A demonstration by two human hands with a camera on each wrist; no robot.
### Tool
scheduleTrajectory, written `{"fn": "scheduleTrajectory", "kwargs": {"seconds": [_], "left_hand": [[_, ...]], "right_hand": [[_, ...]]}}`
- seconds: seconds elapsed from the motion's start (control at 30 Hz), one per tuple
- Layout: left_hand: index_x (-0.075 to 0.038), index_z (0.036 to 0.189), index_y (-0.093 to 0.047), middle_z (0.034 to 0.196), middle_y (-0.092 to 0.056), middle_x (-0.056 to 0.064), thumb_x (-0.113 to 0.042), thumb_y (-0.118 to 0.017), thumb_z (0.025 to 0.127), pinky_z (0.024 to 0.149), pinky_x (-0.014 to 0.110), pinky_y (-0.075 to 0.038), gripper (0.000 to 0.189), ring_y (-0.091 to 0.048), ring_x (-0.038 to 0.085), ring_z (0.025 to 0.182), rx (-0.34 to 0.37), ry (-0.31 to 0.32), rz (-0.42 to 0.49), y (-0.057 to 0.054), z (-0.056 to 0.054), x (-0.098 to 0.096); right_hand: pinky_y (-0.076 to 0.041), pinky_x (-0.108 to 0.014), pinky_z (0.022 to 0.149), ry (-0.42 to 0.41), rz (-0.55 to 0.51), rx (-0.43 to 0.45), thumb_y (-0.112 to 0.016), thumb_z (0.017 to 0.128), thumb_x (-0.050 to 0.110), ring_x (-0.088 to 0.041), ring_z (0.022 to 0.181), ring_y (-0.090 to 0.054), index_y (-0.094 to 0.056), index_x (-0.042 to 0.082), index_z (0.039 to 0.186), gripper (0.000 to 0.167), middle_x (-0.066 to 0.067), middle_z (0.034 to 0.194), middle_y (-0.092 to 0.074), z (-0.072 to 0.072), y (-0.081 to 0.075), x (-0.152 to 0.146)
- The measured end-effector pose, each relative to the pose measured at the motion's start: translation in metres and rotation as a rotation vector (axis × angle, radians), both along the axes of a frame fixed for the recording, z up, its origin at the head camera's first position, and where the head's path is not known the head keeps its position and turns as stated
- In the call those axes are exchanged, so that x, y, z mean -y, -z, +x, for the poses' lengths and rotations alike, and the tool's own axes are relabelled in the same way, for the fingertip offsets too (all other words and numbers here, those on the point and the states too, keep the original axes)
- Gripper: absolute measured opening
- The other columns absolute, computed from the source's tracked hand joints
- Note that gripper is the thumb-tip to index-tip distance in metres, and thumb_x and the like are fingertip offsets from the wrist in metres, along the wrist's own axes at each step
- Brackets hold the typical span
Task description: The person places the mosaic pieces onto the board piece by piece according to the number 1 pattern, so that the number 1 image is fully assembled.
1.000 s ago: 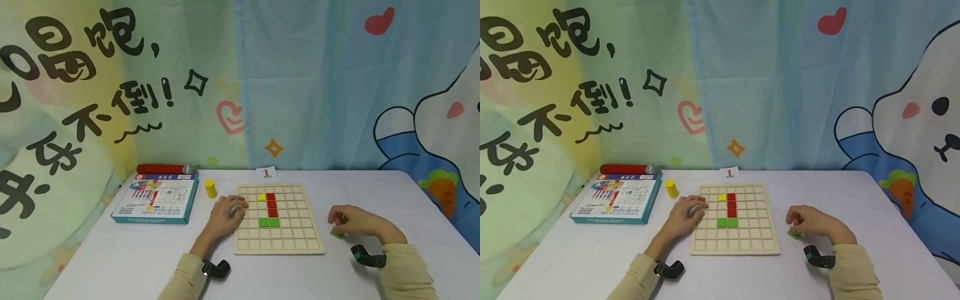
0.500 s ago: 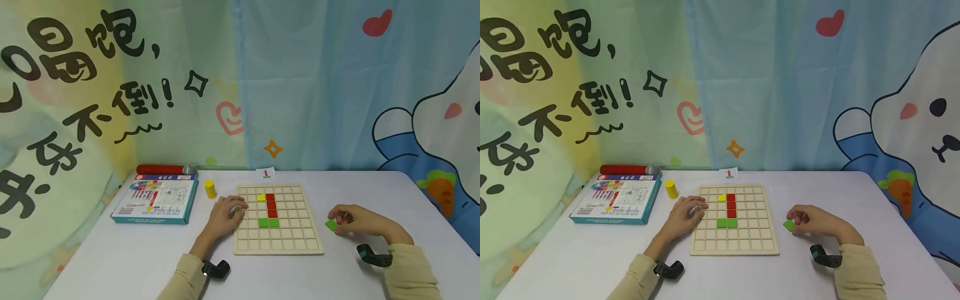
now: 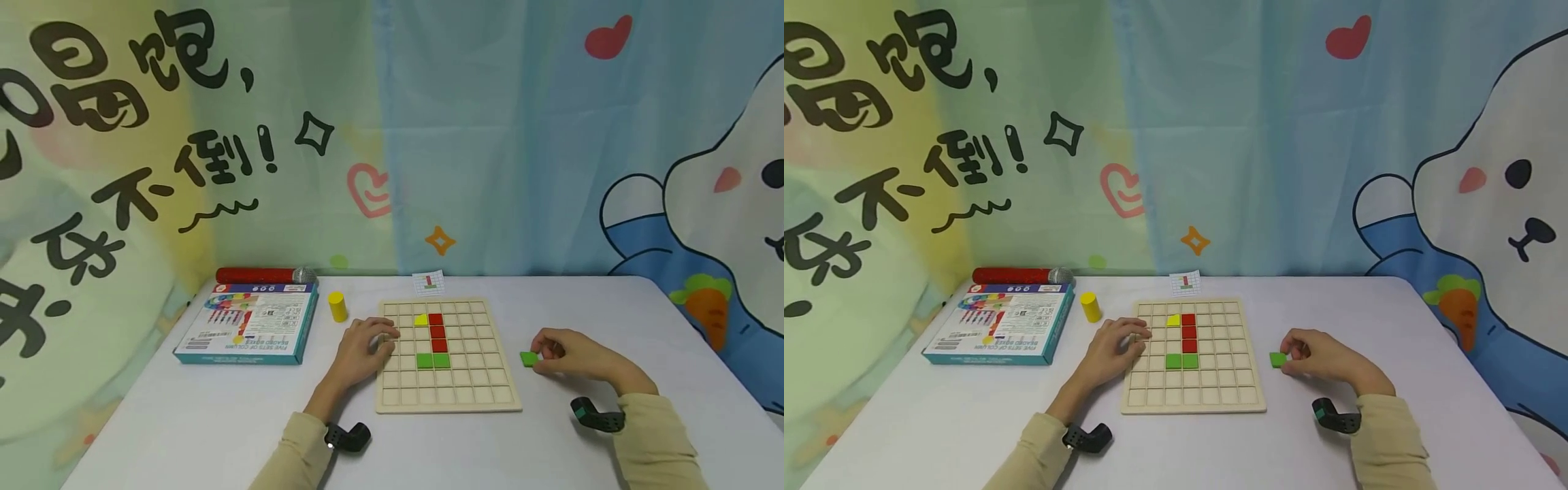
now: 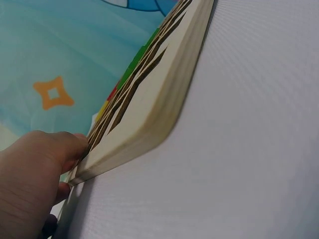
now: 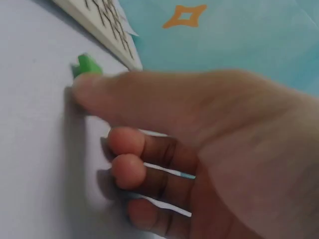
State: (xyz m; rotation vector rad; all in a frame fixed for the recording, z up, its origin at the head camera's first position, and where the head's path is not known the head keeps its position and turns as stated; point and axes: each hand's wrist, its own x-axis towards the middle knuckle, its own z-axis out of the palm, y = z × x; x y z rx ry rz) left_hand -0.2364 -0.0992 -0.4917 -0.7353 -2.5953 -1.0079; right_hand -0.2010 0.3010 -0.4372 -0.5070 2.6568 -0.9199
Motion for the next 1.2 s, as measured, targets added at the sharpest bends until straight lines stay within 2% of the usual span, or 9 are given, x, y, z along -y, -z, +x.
{"fn": "scheduleTrajectory", "kwargs": {"seconds": [0.2,0.43,0.93,1.2], "left_hand": [[-0.023,0.102,-0.07,0.12,-0.063,-0.004,-0.02,-0.064,0.087,0.082,0.035,-0.037,0.017,-0.052,0.015,0.097,0.006,0.005,-0.013,0.001,-0.001,-0.002],[-0.022,0.103,-0.07,0.121,-0.063,-0.003,-0.021,-0.064,0.087,0.082,0.035,-0.037,0.017,-0.052,0.015,0.097,0.01,0.009,-0.017,0.0,-0.002,-0.003],[-0.021,0.104,-0.07,0.121,-0.063,-0.002,-0.023,-0.063,0.088,0.083,0.037,-0.039,0.017,-0.053,0.019,0.099,0.005,0.014,-0.029,-0.003,-0.001,-0.001],[-0.02,0.103,-0.07,0.12,-0.064,-0.002,-0.02,-0.065,0.087,0.082,0.036,-0.038,0.017,-0.053,0.017,0.098,-0.002,0.009,-0.016,-0.003,0.0,0.0]], "right_hand": [[-0.036,-0.023,0.06,-0.009,-0.009,-0.007,-0.072,0.081,0.03,-0.004,0.067,-0.044,-0.055,0.008,0.094,0.03,0.001,0.075,-0.048,0.001,0.001,-0.004],[-0.038,-0.022,0.059,-0.036,-0.068,-0.048,-0.071,0.082,0.028,-0.004,0.066,-0.045,-0.054,0.007,0.092,0.029,-0.001,0.075,-0.05,0.001,0.003,-0.006],[-0.037,-0.023,0.057,-0.002,-0.113,-0.073,-0.069,0.084,0.024,-0.005,0.066,-0.044,-0.052,0.008,0.092,0.024,0.0,0.075,-0.048,0.0,0.006,0.005],[-0.037,-0.023,0.058,0.034,-0.12,-0.086,-0.072,0.082,0.027,-0.006,0.067,-0.044,-0.053,0.009,0.094,0.029,-0.001,0.074,-0.047,-0.001,0.006,0.016]]}}
